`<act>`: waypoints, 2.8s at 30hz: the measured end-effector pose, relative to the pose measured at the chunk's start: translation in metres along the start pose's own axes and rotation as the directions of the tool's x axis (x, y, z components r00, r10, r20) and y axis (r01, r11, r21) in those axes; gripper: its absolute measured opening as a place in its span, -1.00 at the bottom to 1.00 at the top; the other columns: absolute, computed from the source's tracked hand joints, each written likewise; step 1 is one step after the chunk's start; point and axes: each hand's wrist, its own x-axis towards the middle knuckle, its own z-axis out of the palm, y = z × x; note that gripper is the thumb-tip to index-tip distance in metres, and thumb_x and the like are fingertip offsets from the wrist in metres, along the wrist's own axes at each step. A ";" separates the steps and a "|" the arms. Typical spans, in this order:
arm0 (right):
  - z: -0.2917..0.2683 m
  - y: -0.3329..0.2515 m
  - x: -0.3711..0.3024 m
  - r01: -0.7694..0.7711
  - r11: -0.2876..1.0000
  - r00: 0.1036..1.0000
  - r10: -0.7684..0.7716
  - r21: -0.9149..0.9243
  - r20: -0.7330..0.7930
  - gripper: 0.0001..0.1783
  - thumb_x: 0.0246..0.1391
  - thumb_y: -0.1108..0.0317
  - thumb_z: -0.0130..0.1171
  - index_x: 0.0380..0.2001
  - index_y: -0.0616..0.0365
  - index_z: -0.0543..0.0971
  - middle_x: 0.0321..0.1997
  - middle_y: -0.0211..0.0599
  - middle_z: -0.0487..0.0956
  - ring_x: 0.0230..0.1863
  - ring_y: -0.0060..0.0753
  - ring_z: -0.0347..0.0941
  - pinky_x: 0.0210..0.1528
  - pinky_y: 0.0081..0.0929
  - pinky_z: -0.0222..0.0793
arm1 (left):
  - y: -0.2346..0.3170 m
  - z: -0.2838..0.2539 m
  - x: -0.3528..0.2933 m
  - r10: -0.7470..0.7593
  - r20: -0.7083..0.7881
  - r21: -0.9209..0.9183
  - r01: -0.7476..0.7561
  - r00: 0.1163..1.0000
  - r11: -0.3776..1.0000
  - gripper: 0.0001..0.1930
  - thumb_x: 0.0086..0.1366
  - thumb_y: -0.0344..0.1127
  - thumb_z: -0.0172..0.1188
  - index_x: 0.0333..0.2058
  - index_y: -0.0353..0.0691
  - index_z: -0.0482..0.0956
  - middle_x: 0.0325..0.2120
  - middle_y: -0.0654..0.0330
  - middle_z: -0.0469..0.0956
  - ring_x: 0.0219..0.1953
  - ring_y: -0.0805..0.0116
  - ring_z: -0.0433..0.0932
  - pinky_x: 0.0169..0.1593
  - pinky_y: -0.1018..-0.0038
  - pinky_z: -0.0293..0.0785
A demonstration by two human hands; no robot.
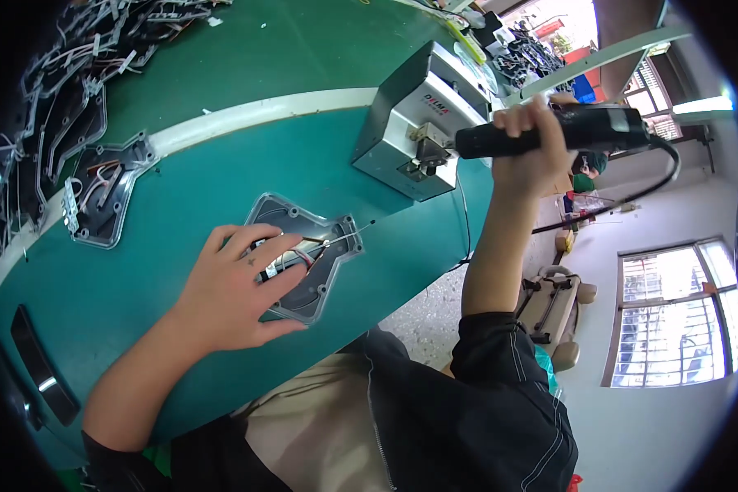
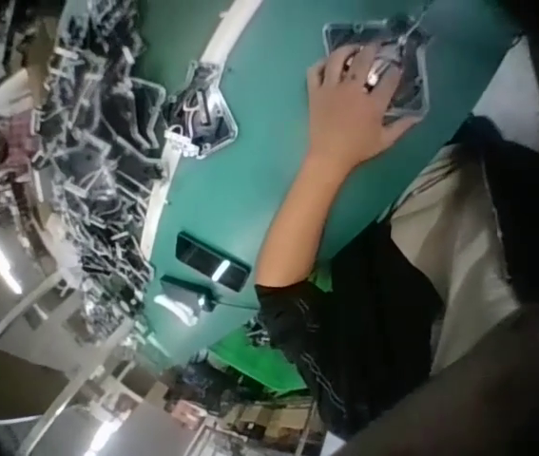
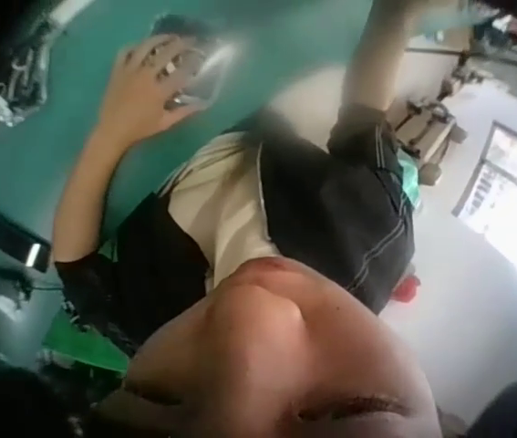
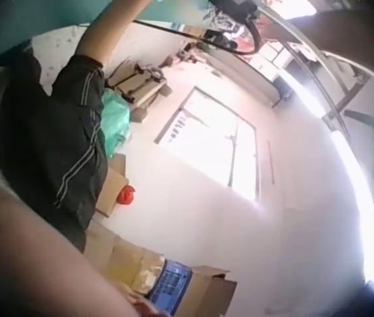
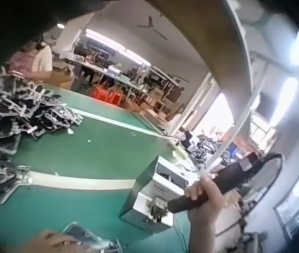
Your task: Assembling black plastic components using a handheld electric screwdriver at a factory workstation.
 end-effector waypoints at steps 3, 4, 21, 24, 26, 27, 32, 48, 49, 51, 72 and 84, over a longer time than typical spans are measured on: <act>0.007 0.010 -0.002 -0.017 0.993 1.000 0.019 -0.113 0.019 -0.70 0.10 0.57 0.16 -0.11 0.10 0.38 -0.56 -0.31 0.33 -0.56 -0.42 0.29 -0.39 -0.31 0.33 | -0.001 -0.001 0.003 0.004 0.016 0.000 -0.004 1.000 1.000 -0.43 -0.07 0.08 0.51 -0.11 -0.08 0.65 0.17 0.17 0.48 0.21 0.06 0.39 0.15 0.05 0.32; 0.006 0.013 -0.003 -0.015 0.994 1.000 0.017 -0.112 0.012 -0.70 0.10 0.57 0.16 -0.11 0.10 0.38 -0.56 -0.31 0.33 -0.56 -0.42 0.29 -0.39 -0.31 0.33 | -0.001 -0.001 0.004 0.009 0.021 0.001 -0.009 1.000 1.000 -0.43 -0.07 0.08 0.51 -0.11 -0.08 0.65 0.17 0.17 0.48 0.21 0.06 0.39 0.15 0.05 0.32; 0.054 0.002 -0.061 -0.203 0.875 0.801 -0.110 0.440 0.588 -0.63 0.19 0.48 0.09 0.03 0.06 0.27 -0.62 -0.53 0.36 -0.68 -0.57 0.37 -0.59 -0.52 0.36 | -0.006 0.001 0.000 -0.041 0.022 -0.086 0.042 0.999 0.995 -0.28 -0.07 0.02 0.52 0.07 -0.16 0.56 0.17 0.14 0.48 0.21 0.08 0.42 0.24 0.10 0.30; 0.067 0.016 -0.088 -0.277 0.884 0.719 -0.068 0.376 0.692 -0.64 0.21 0.47 0.22 -0.01 0.07 0.32 -0.57 -0.54 0.52 -0.61 -0.71 0.49 -0.56 -0.73 0.44 | -0.008 0.006 -0.002 -0.070 -0.022 -0.129 0.066 0.997 0.989 -0.23 -0.09 -0.02 0.54 0.11 -0.19 0.53 0.17 0.16 0.49 0.17 0.15 0.46 0.23 0.17 0.31; 0.070 0.025 -0.099 -0.319 0.875 0.705 -0.039 0.365 0.708 -0.64 0.21 0.48 0.22 -0.01 0.08 0.31 -0.58 -0.55 0.51 -0.66 -0.71 0.46 -0.62 -0.73 0.42 | -0.009 0.007 -0.002 -0.095 -0.044 -0.162 0.086 0.995 0.983 -0.21 -0.10 -0.04 0.54 0.13 -0.20 0.51 0.16 0.17 0.49 0.14 0.20 0.49 0.22 0.21 0.31; 0.071 0.028 -0.102 -0.322 0.879 0.699 -0.030 0.351 0.715 -0.64 0.22 0.47 0.22 -0.01 0.08 0.31 -0.58 -0.55 0.51 -0.66 -0.72 0.45 -0.61 -0.73 0.42 | -0.009 0.007 -0.002 -0.113 -0.035 -0.182 0.105 0.993 0.978 -0.17 -0.13 -0.02 0.55 0.15 -0.21 0.50 0.20 0.15 0.46 0.11 0.17 0.51 0.20 0.21 0.33; 0.076 0.036 -0.107 -0.368 0.871 0.686 0.016 0.327 0.728 -0.67 0.21 0.46 0.23 -0.04 0.09 0.34 -0.60 -0.55 0.51 -0.67 -0.71 0.45 -0.58 -0.76 0.44 | -0.009 0.013 -0.008 -0.163 -0.045 -0.196 0.152 0.986 0.969 -0.11 -0.21 -0.02 0.57 0.16 -0.19 0.51 0.23 0.13 0.43 0.08 0.18 0.54 0.16 0.23 0.34; 0.080 0.034 -0.109 -0.295 0.928 0.622 0.005 0.228 0.783 -0.69 0.21 0.43 0.27 -0.15 0.04 0.31 -0.56 -0.49 0.57 -0.63 -0.71 0.51 -0.51 -0.73 0.53 | -0.007 0.020 -0.008 -0.154 -0.089 -0.208 0.133 0.984 0.969 -0.20 -0.17 0.02 0.56 0.11 -0.06 0.57 0.20 0.17 0.47 0.14 0.26 0.51 0.19 0.28 0.30; 0.080 0.034 -0.109 -0.291 0.929 0.598 -0.008 0.227 0.801 -0.69 0.22 0.43 0.27 -0.15 0.04 0.30 -0.55 -0.48 0.57 -0.63 -0.71 0.51 -0.52 -0.72 0.53 | -0.007 0.019 -0.008 -0.155 -0.074 -0.201 0.137 0.985 0.970 -0.19 -0.17 0.02 0.56 0.13 -0.06 0.56 0.20 0.17 0.47 0.14 0.26 0.51 0.19 0.28 0.30; 0.082 0.036 -0.111 -0.285 0.932 0.595 -0.013 0.226 0.804 -0.68 0.23 0.42 0.26 -0.16 0.03 0.29 -0.55 -0.49 0.57 -0.62 -0.71 0.52 -0.52 -0.73 0.53 | -0.008 0.019 -0.009 -0.162 -0.071 -0.204 0.145 0.984 0.968 -0.15 -0.18 0.02 0.57 0.16 -0.06 0.53 0.20 0.17 0.47 0.15 0.25 0.51 0.19 0.28 0.30; -0.016 -0.056 -0.186 0.053 0.998 0.996 -0.055 -0.028 -0.063 -0.52 0.23 0.51 0.03 0.20 0.21 0.22 -0.55 -0.39 0.34 -0.56 -0.49 0.25 -0.34 -0.41 0.25 | 0.015 -0.024 -0.006 0.079 0.020 0.218 -0.082 0.997 0.973 -0.49 -0.08 0.04 0.54 -0.19 -0.05 0.61 -0.10 0.18 0.60 0.00 0.18 0.54 0.06 0.20 0.42; -0.030 -0.013 -0.177 -0.036 0.999 0.991 0.040 0.031 -0.127 -0.72 0.25 0.59 0.14 0.02 0.27 0.43 -0.49 -0.32 0.33 -0.44 -0.45 0.21 -0.23 -0.33 0.25 | 0.202 -0.248 -0.235 -0.547 -0.418 0.740 0.621 0.725 0.258 -0.49 -0.12 -0.21 0.59 -0.19 -0.26 0.62 -0.34 0.14 0.56 -0.23 0.14 0.57 -0.20 0.32 0.50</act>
